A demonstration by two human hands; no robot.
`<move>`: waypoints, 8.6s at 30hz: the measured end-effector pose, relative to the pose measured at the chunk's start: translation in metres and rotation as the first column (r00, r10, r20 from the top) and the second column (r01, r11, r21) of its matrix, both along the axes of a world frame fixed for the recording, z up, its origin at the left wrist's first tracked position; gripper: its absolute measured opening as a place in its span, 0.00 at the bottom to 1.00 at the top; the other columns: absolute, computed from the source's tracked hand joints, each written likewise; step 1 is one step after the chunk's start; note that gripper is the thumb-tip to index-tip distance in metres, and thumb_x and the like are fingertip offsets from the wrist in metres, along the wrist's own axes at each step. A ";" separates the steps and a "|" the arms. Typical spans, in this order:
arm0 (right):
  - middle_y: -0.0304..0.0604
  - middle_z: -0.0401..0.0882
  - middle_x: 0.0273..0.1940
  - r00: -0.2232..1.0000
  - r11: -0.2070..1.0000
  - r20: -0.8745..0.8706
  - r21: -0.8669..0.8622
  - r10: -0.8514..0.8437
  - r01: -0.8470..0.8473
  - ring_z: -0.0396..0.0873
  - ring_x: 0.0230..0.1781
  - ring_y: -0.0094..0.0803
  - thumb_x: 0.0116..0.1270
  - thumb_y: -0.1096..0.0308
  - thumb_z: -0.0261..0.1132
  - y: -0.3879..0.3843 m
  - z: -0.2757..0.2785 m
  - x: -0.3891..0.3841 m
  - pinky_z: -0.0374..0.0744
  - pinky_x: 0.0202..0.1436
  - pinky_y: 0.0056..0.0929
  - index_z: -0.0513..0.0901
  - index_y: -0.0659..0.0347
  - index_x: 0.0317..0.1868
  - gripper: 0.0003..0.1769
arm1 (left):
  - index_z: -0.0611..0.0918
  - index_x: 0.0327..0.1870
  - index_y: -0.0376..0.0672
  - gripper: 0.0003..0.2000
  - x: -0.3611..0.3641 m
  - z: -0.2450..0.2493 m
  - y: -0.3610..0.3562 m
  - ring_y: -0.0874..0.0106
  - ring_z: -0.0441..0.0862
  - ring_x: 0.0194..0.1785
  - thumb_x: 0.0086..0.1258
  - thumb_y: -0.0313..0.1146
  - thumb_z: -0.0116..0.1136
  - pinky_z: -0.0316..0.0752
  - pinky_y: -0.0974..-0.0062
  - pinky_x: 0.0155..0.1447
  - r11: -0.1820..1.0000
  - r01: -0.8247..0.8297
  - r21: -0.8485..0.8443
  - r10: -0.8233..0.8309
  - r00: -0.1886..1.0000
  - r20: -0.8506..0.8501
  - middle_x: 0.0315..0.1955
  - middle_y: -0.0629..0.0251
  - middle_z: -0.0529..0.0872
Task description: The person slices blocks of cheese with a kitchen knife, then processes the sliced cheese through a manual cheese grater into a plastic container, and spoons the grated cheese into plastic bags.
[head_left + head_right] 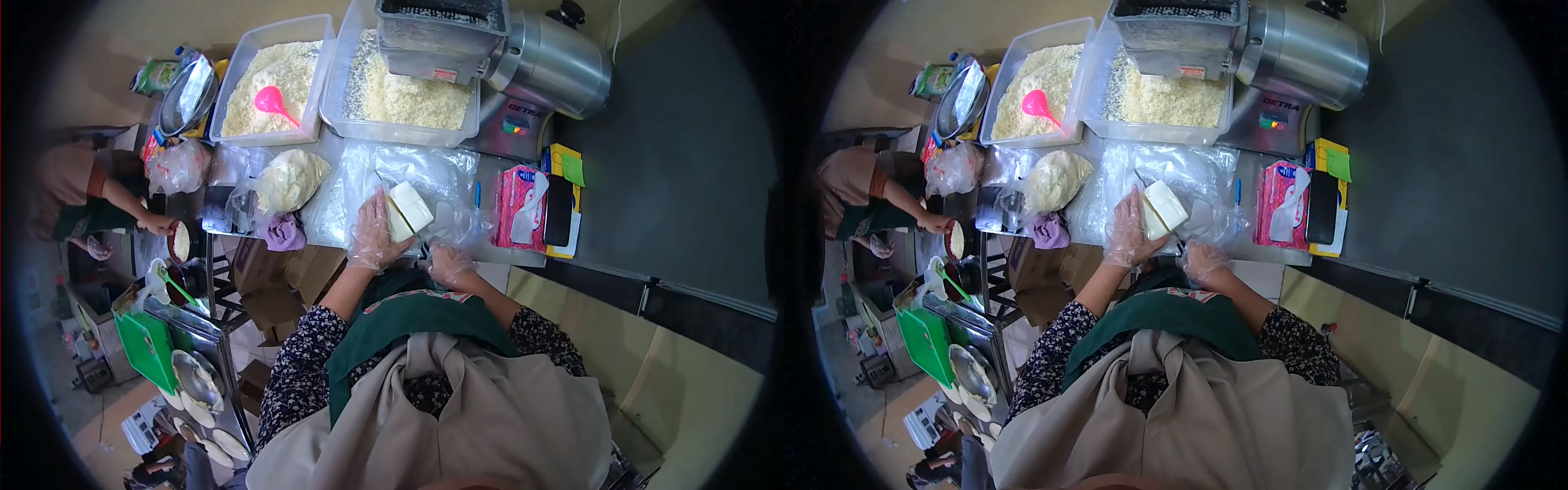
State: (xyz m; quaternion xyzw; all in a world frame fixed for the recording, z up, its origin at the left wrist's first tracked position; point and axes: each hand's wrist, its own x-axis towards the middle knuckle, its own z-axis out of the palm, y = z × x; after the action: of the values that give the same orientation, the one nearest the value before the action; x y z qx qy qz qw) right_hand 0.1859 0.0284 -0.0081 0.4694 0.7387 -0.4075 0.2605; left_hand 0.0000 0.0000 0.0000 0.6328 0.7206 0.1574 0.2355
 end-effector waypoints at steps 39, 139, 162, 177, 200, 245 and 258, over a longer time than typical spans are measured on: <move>0.66 0.78 0.44 0.918 0.916 -0.249 0.181 -0.309 0.358 0.75 0.47 0.65 0.74 0.55 0.46 -0.040 -0.034 0.001 0.71 0.47 0.56 0.70 0.61 0.54 0.19 | 0.69 0.62 0.35 0.36 -0.029 -0.001 0.021 0.52 0.72 0.56 0.54 0.47 0.65 0.65 0.60 0.62 0.995 -0.092 0.045 0.080 0.973 0.217 0.52 0.47 0.75; 0.68 0.79 0.40 0.866 0.855 -0.215 0.176 -0.451 0.488 0.77 0.47 0.62 0.74 0.49 0.47 -0.003 -0.036 -0.037 0.74 0.49 0.52 0.77 0.70 0.42 0.28 | 0.63 0.67 0.30 0.48 -0.101 -0.043 0.072 0.63 0.76 0.58 0.48 0.49 0.75 0.67 0.69 0.63 0.950 0.049 -0.308 0.201 0.658 0.725 0.55 0.50 0.78; 0.64 0.79 0.46 0.935 0.921 -0.084 0.163 -0.344 0.354 0.77 0.49 0.59 0.73 0.43 0.45 -0.030 -0.005 0.012 0.74 0.53 0.51 0.75 0.68 0.49 0.31 | 0.42 0.75 0.44 0.63 -0.065 0.045 0.018 0.47 0.57 0.71 0.44 0.57 0.73 0.56 0.63 0.73 0.944 -0.034 -0.328 -0.006 0.993 -0.122 0.69 0.38 0.54; 0.67 0.79 0.44 0.916 0.908 -0.182 0.163 -0.358 0.387 0.78 0.48 0.60 0.73 0.45 0.45 -0.033 0.005 0.008 0.74 0.52 0.52 0.72 0.68 0.50 0.29 | 0.75 0.48 0.41 0.27 -0.107 0.010 0.014 0.54 0.78 0.49 0.47 0.39 0.75 0.74 0.63 0.54 1.000 -0.016 -0.027 0.022 0.970 0.242 0.42 0.53 0.79; 0.65 0.80 0.33 0.886 0.885 -0.387 0.277 -0.254 0.375 0.81 0.35 0.58 0.74 0.54 0.48 -0.096 -0.029 -0.048 0.79 0.38 0.50 0.71 0.70 0.45 0.22 | 0.76 0.49 0.39 0.26 -0.091 -0.008 -0.021 0.53 0.77 0.49 0.49 0.36 0.74 0.73 0.61 0.55 0.995 -0.093 0.042 0.083 0.977 0.196 0.43 0.51 0.77; 0.48 0.78 0.52 0.985 0.796 -0.107 0.603 0.135 -0.043 0.77 0.55 0.44 0.64 0.56 0.61 0.147 0.075 0.029 0.73 0.58 0.43 0.77 0.52 0.54 0.20 | 0.76 0.52 0.44 0.20 -0.034 0.293 0.217 0.61 0.79 0.28 0.68 0.48 0.58 0.72 0.65 0.38 0.707 0.061 0.704 -0.111 0.994 0.024 0.17 0.52 0.78; 0.47 0.81 0.37 0.691 0.642 -0.684 0.642 0.232 0.419 0.80 0.36 0.46 0.66 0.65 0.60 0.212 0.231 0.054 0.78 0.43 0.40 0.79 0.53 0.49 0.12 | 0.82 0.49 0.49 0.12 -0.071 0.258 0.244 0.55 0.68 0.65 0.69 0.40 0.56 0.67 0.60 0.65 0.815 0.414 0.404 -0.155 0.829 -0.537 0.64 0.55 0.70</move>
State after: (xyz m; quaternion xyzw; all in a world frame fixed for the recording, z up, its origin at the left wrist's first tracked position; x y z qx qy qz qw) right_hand 0.2404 0.2403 0.2228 0.3771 0.8500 -0.2214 -0.2938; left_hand -0.0708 0.2438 0.2583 0.7943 0.5822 0.1399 -0.1032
